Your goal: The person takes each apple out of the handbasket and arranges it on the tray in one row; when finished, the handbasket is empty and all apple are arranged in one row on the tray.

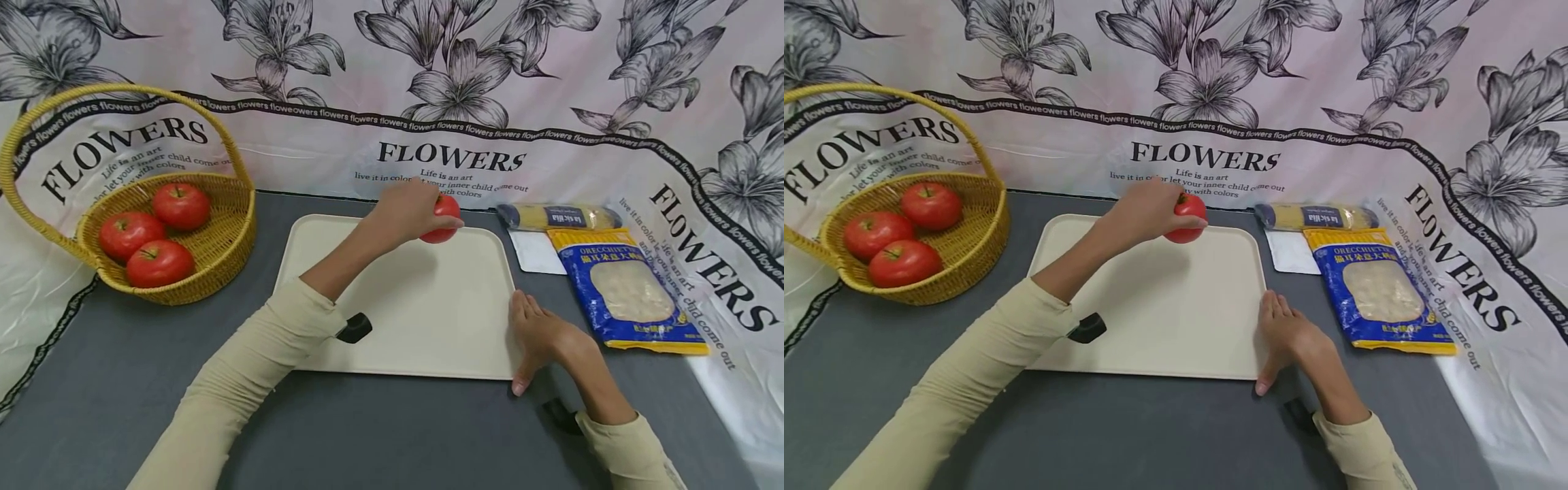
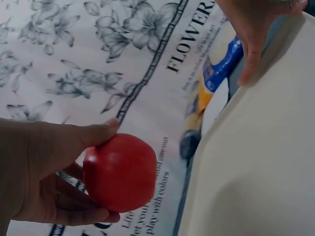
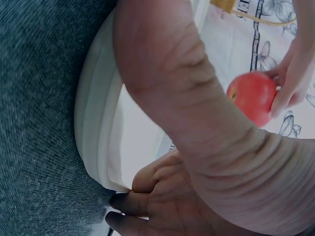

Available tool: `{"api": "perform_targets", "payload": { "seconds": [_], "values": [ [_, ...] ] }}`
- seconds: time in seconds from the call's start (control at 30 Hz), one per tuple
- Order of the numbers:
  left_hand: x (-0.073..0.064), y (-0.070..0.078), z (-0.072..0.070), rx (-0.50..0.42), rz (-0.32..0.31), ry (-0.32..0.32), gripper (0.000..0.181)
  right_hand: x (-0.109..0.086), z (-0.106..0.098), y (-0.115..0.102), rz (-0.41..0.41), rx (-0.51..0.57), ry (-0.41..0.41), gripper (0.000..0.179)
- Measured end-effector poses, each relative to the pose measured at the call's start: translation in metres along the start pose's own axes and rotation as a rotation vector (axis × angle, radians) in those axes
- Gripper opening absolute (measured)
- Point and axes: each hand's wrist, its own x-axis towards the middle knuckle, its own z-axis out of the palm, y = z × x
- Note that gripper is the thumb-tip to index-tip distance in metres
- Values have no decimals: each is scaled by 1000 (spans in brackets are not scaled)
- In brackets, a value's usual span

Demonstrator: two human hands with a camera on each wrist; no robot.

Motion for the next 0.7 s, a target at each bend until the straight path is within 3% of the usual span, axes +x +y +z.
{"api": "perform_targets", "payload": {
  "seconds": [0.4, 0.57, 0.7],
  "values": [
    [47, 18, 52, 41, 191, -5, 64, -1, -2, 0, 4, -7, -1, 173],
    [58, 22, 67, 84, 213, 41, 64, 0, 0, 3, -11, 0, 14, 173],
    [65, 22, 82, 101, 199, 30, 68, -1, 0, 0, -9, -7, 21, 171]
  ]
}}
